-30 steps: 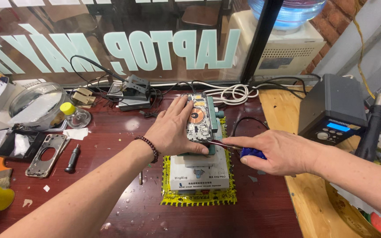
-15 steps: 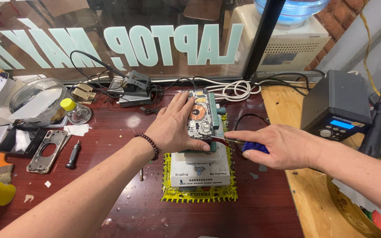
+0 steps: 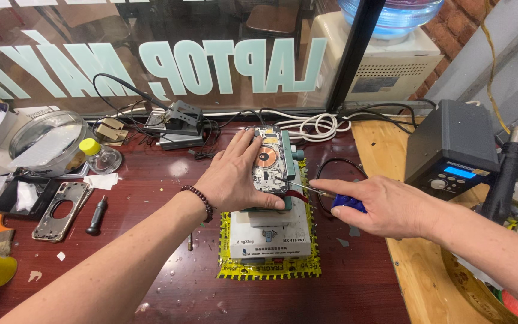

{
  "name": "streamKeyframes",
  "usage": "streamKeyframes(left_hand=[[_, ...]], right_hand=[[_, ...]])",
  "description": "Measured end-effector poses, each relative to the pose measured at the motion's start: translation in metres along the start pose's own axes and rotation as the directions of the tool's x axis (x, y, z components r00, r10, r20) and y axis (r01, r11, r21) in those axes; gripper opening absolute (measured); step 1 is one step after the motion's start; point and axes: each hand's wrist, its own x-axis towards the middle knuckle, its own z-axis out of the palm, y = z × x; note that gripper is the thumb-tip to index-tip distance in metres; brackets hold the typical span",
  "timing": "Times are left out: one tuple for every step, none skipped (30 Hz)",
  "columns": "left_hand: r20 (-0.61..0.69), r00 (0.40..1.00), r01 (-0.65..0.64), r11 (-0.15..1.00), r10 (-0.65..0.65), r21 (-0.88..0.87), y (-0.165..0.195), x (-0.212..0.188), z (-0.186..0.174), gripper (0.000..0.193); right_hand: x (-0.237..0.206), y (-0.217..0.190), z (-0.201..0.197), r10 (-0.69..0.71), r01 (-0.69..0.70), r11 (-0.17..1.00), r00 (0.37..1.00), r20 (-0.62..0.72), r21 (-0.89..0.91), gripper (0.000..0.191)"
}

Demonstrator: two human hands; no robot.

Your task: The person uses a blue-handled screwdriver to scrape and clean residue from the back of a smartphone motherboard mounted on a heat station. The person repeatedly scrapes around the camera module and other components while holding the device steady.

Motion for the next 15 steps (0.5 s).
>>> streamKeyframes(left_hand=[[0.0,1.0,0.0,1.0,0.0,-0.015,0.0005,0.0011,0.0001,0.148],[0.001,1.0,0.006,1.0,-0.006,-0.01,0.0011,0.0016,0.0005,0.147],[0.001,1.0,0.015,1.0,-0.015,-0.005,0.0019,0.0014,0.0011,0.146],[0.001,1.0,0.025,1.0,-0.025,0.001,0.0023,0.0014,0.0014,0.145],[-0.006,1.0,0.023,1.0,-0.024,-0.01,0.0027,0.0013,0.0018,0.145],[-0.013,1.0,0.024,0.999,-0.024,-0.023,0.0032,0.0007,0.0023,0.145],[-0.022,0.999,0.023,0.999,-0.024,-0.035,0.0036,0.0006,0.0029,0.145],[-0.035,0.999,0.017,0.999,-0.018,-0.034,0.0036,0.0007,0.003,0.145],[-0.045,0.999,0.011,0.999,-0.013,-0.034,0.0038,0.0003,0.0034,0.145],[-0.053,0.999,0.006,0.999,-0.008,-0.035,0.004,-0.0003,0.0041,0.144],[-0.054,0.999,0.007,1.0,-0.008,-0.029,0.0043,-0.0008,0.0048,0.145],[-0.059,0.998,0.005,1.0,-0.006,-0.024,0.0045,-0.0002,0.0053,0.145],[-0.065,0.998,0.003,1.0,-0.004,-0.017,0.0042,0.0007,0.005,0.146],[-0.058,0.998,0.007,1.0,-0.007,-0.01,0.0038,0.0011,0.0049,0.145],[-0.047,0.999,0.012,1.0,-0.012,-0.004,0.0039,0.0008,0.0053,0.143]], right_hand=[[-0.0014,0.0001,0.0001,-0.017,0.017,1.0,1.0,0.003,0.014,0.069],[-0.002,0.0003,0.0001,-0.035,0.035,0.999,0.999,0.005,0.029,0.069],[-0.0025,0.0,0.0006,-0.056,0.056,0.997,0.998,0.008,0.043,0.069],[-0.0022,-0.0001,0.0006,-0.05,0.049,0.998,0.999,0.014,0.039,0.069],[-0.0017,-0.0004,0.0011,-0.042,0.041,0.999,0.999,0.021,0.036,0.07],[-0.0014,-0.0007,0.0016,-0.035,0.034,0.999,0.999,0.03,0.033,0.07],[-0.0009,-0.0007,0.0022,-0.057,0.057,0.998,0.998,0.012,0.025,0.07],[0.0005,-0.0018,0.0033,-0.08,0.08,0.997,0.997,-0.008,0.017,0.07],[0.0014,-0.0023,0.0045,-0.104,0.104,0.995,0.994,-0.026,0.01,0.07],[0.0011,-0.0024,0.0053,-0.117,0.117,0.993,0.993,-0.032,0.02,0.069],[0.0014,-0.0026,0.0063,-0.129,0.13,0.991,0.991,-0.039,0.031,0.069],[0.002,-0.0024,0.0067,-0.139,0.141,0.989,0.989,-0.048,0.037,0.069],[0.0025,-0.0022,0.0067,-0.112,0.114,0.993,0.992,-0.053,0.039,0.069],[0.0037,-0.002,0.0068,-0.087,0.09,0.995,0.995,-0.054,0.043,0.069],[0.0046,-0.0019,0.0067,-0.064,0.066,0.997,0.997,-0.052,0.049,0.069]])
